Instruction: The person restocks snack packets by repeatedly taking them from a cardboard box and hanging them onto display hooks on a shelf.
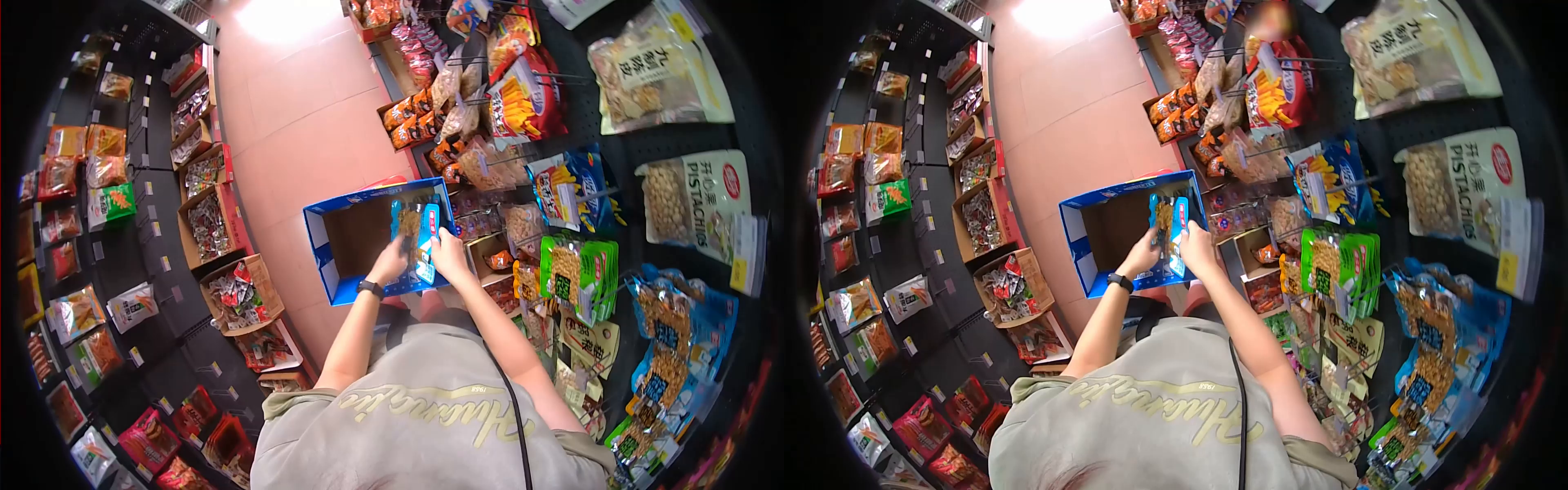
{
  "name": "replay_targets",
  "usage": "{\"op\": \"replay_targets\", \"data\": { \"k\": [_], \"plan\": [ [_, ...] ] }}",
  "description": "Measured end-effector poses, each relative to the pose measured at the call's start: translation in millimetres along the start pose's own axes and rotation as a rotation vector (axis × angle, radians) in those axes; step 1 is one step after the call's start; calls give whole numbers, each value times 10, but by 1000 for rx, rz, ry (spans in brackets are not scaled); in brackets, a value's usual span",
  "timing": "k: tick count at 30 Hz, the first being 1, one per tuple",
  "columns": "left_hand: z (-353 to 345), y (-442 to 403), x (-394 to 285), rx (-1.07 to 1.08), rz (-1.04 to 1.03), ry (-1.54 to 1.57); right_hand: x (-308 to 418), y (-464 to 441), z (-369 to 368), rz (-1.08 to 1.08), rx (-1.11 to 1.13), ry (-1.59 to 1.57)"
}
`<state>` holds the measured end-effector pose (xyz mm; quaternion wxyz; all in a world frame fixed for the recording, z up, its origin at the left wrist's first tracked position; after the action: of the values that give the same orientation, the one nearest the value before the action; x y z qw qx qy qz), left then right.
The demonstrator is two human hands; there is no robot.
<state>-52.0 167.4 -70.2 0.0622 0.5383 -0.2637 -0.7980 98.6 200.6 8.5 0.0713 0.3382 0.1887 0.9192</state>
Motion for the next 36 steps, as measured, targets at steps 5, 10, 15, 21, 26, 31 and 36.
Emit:
{"op": "replay_targets", "data": {
  "k": [5,10,15,21,26,31,36],
  "plan": [
    [-278,-236,84,94,98,128,-91,-187,-358,-98,55,95],
    [-425,-436,189,171,108,83,-214,-356,-505,-199,70,127],
    [-499,-422,172,200,212,187,-298,-391,-488,-207,86,77],
    [-564,-465,183,237,268,183,88,-25,24,-72,229,197],
    [-549,-460,179,196,231,50,233,376,635,75,187,-52],
    [-13,-274,-542,-470,-65,-220,137,733,1216,53,23,-164],
    [11,-34,-2135,-438,-473,255,-297,1310,1835,3,-659,-502]
  ]
}}
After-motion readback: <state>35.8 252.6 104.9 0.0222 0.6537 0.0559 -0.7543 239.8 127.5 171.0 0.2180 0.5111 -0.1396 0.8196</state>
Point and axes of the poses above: each hand's wrist, its own y-axis away from the middle knuckle, its own z-axis out of the back of the hand, x = y × z, the point moved 7 cm from there along -y, towards the middle knuckle, and after that the axes turned 6 degrees about y, right-handed, at the moved point
